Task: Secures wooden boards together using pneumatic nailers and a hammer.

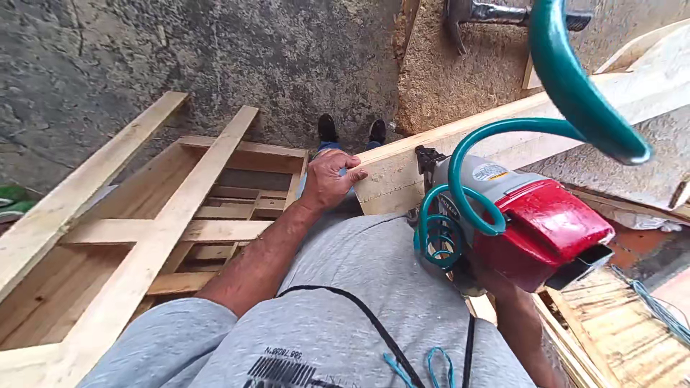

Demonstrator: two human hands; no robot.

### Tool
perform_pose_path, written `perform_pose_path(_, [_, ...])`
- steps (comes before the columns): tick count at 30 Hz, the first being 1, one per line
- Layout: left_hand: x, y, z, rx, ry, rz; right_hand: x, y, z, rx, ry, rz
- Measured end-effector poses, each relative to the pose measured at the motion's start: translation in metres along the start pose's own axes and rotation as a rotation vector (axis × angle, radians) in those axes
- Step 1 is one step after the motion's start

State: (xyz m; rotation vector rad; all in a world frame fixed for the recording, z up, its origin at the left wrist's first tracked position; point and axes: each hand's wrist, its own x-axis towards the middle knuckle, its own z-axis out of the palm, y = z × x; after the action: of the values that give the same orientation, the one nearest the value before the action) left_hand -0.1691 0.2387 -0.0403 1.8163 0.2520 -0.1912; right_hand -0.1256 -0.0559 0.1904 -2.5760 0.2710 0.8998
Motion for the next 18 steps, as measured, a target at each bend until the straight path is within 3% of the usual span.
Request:
perform_pose_path(8, [0.006,0.002,-0.004,0.023,-0.049,-0.015,-0.013,-0.014,-0.005,0.219,0.049,-0.085])
perform_pose_path(12, [0.000,-0.010,-0.018,-0.134,-0.123,-0.132,-0.022,-0.013,0.000,0.281,0.027,-0.153])
perform_pose_path(15, [-0.015,-0.026,-0.030,-0.232,-0.213,-0.171,-0.029,-0.017,0.007,0.190,-0.059,-0.079])
perform_pose_path(18, [-0.027,-0.037,-0.032,-0.114,-0.294,-0.102,-0.033,-0.020,0.019,0.129,-0.096,-0.036])
